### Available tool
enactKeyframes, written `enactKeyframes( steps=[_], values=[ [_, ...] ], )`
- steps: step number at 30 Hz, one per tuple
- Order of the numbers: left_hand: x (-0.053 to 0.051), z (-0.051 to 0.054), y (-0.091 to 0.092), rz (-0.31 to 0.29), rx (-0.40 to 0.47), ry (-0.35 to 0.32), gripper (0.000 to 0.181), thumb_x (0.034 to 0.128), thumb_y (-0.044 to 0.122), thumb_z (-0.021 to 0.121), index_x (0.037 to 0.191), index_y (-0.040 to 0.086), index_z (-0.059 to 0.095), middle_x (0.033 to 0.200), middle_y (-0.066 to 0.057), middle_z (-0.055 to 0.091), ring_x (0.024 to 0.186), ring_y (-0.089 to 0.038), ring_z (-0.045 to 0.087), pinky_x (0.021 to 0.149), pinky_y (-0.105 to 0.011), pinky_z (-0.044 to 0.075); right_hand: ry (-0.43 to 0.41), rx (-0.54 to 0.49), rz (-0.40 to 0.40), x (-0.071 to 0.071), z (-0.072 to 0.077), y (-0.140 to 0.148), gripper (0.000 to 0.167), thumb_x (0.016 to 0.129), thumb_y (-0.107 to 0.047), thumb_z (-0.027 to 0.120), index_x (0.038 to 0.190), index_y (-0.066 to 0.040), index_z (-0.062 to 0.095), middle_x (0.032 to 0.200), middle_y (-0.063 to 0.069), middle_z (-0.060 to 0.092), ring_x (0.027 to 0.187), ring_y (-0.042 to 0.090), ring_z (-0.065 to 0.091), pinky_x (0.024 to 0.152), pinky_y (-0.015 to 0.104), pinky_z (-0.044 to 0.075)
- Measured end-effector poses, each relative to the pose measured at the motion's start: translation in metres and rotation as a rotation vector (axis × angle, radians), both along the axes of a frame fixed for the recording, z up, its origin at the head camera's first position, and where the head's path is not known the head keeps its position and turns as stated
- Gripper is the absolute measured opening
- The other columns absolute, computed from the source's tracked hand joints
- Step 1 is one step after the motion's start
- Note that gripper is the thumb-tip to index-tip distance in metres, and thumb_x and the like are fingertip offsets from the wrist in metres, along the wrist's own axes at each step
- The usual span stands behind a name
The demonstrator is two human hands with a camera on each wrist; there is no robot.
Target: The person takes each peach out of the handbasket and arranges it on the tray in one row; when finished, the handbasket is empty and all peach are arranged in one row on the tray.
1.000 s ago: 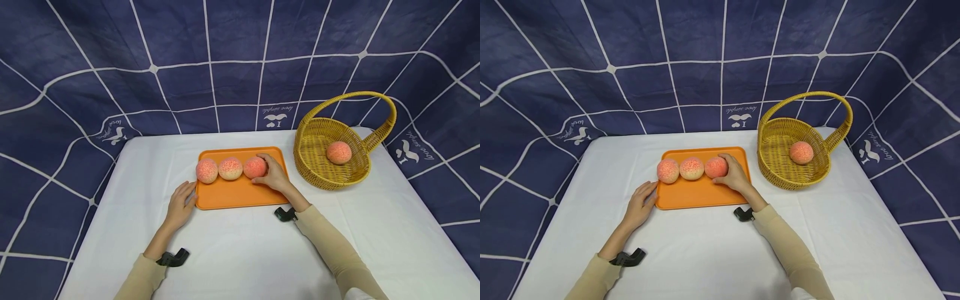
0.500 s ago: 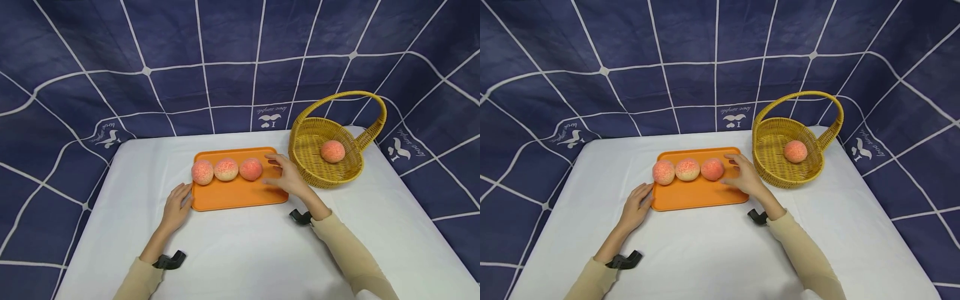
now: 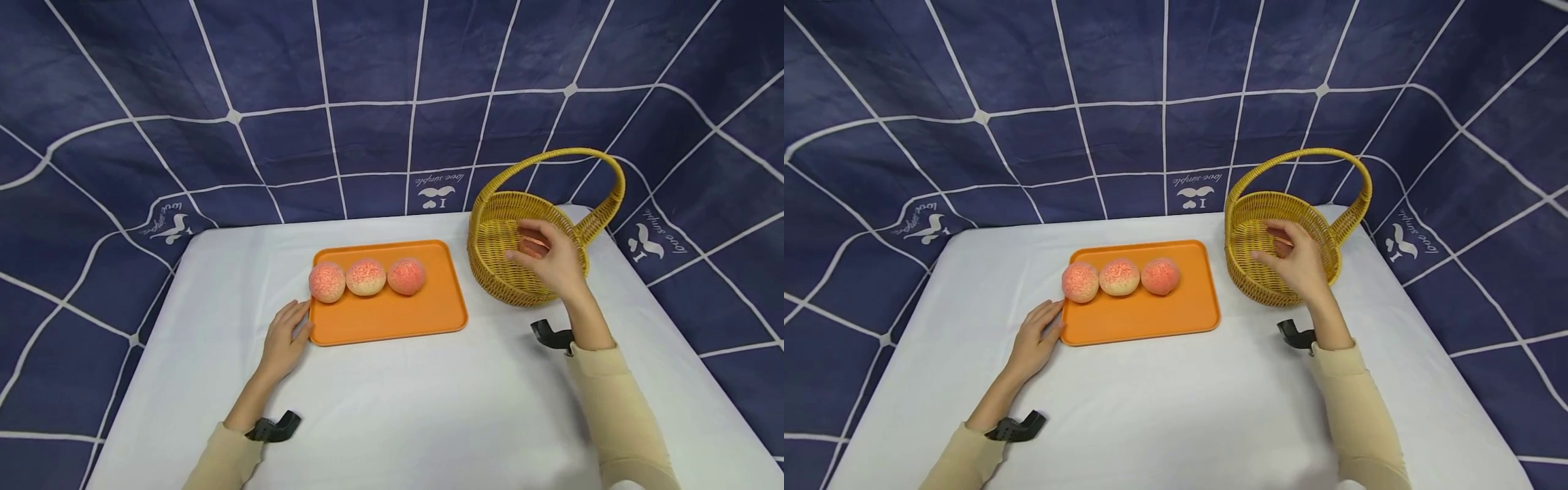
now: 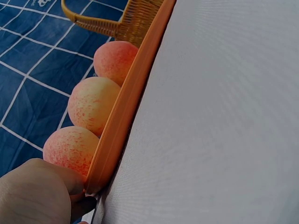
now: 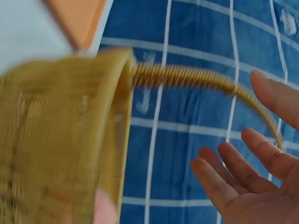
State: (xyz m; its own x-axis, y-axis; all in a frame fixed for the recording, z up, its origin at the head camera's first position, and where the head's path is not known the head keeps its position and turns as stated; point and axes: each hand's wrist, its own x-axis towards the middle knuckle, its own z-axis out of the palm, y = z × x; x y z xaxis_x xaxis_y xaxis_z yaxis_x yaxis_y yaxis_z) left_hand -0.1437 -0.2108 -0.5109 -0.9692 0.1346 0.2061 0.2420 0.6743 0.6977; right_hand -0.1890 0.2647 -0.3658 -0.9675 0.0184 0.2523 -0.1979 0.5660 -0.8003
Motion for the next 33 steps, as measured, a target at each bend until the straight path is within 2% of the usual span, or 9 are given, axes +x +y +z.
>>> enactKeyframes(
  steps=[2,7,9,17,25,28,30,33],
  values=[
    [0.0,0.0,0.0,0.001,0.005,-0.001,0.046,0.0972,0.009,0.055,0.141,-0.002,0.048,0.143,-0.023,0.05,0.142,-0.04,0.03,0.116,-0.062,0.019,-0.014,0.012,-0.057,-0.004,0.0,0.012,0.062,0.082,-0.01,0.079,0.137,0.0,0.051,0.134,0.018,0.054,0.122,0.033,0.054,0.097,0.017,0.049],
    [0.001,-0.001,0.0,0.0,0.01,0.008,0.046,0.0974,0.01,0.055,0.141,-0.002,0.048,0.143,-0.023,0.05,0.142,-0.041,0.03,0.116,-0.062,0.019,-0.032,0.027,-0.134,-0.017,-0.008,0.037,0.062,0.087,-0.013,0.075,0.141,0.0,0.047,0.141,0.02,0.049,0.131,0.036,0.049,0.111,0.041,0.042],
    [0.001,0.0,0.0,-0.002,0.012,0.01,0.046,0.0973,0.01,0.055,0.141,-0.002,0.048,0.143,-0.023,0.05,0.142,-0.04,0.03,0.116,-0.062,0.019,-0.053,0.031,-0.154,-0.022,-0.012,0.045,0.063,0.088,-0.014,0.073,0.143,-0.001,0.045,0.144,0.021,0.047,0.133,0.038,0.046,0.112,0.046,0.04],
    [0.001,0.001,0.001,-0.006,0.01,0.018,0.046,0.0968,0.01,0.056,0.141,-0.002,0.049,0.142,-0.023,0.051,0.142,-0.041,0.031,0.115,-0.062,0.02,-0.135,0.018,-0.201,-0.042,-0.029,0.064,0.067,0.087,-0.008,0.072,0.145,0.001,0.04,0.149,0.023,0.042,0.136,0.041,0.042,0.112,0.052,0.037],
    [0.001,0.0,0.001,-0.011,0.009,0.025,0.046,0.0965,0.009,0.056,0.14,-0.003,0.049,0.141,-0.023,0.052,0.141,-0.041,0.032,0.115,-0.062,0.02,-0.209,0.037,-0.246,-0.054,-0.042,0.072,0.071,0.087,-0.014,0.073,0.148,-0.002,0.038,0.152,0.022,0.039,0.137,0.042,0.04,0.11,0.054,0.039],
    [0.001,0.0,0.0,-0.013,0.009,0.033,0.046,0.0963,0.009,0.056,0.14,-0.004,0.049,0.141,-0.023,0.052,0.14,-0.041,0.033,0.115,-0.062,0.02,-0.232,0.054,-0.261,-0.055,-0.048,0.075,0.069,0.088,-0.015,0.073,0.147,-0.001,0.039,0.149,0.024,0.041,0.134,0.042,0.043,0.104,0.048,0.044],
    [0.001,0.0,0.0,-0.011,0.009,0.039,0.046,0.0961,0.009,0.056,0.139,-0.004,0.05,0.141,-0.023,0.053,0.14,-0.042,0.033,0.115,-0.062,0.021,-0.249,0.065,-0.261,-0.056,-0.052,0.076,0.067,0.088,-0.013,0.071,0.147,-0.001,0.04,0.148,0.023,0.043,0.13,0.04,0.047,0.094,0.035,0.049],
    [0.001,0.001,0.0,-0.009,0.008,0.047,0.046,0.0959,0.009,0.056,0.139,-0.004,0.05,0.14,-0.023,0.053,0.14,-0.042,0.034,0.115,-0.062,0.021,-0.274,0.062,-0.249,-0.059,-0.056,0.077,0.065,0.089,-0.01,0.069,0.146,0.0,0.041,0.147,0.024,0.044,0.126,0.037,0.048,0.081,0.018,0.043]
  ],
)
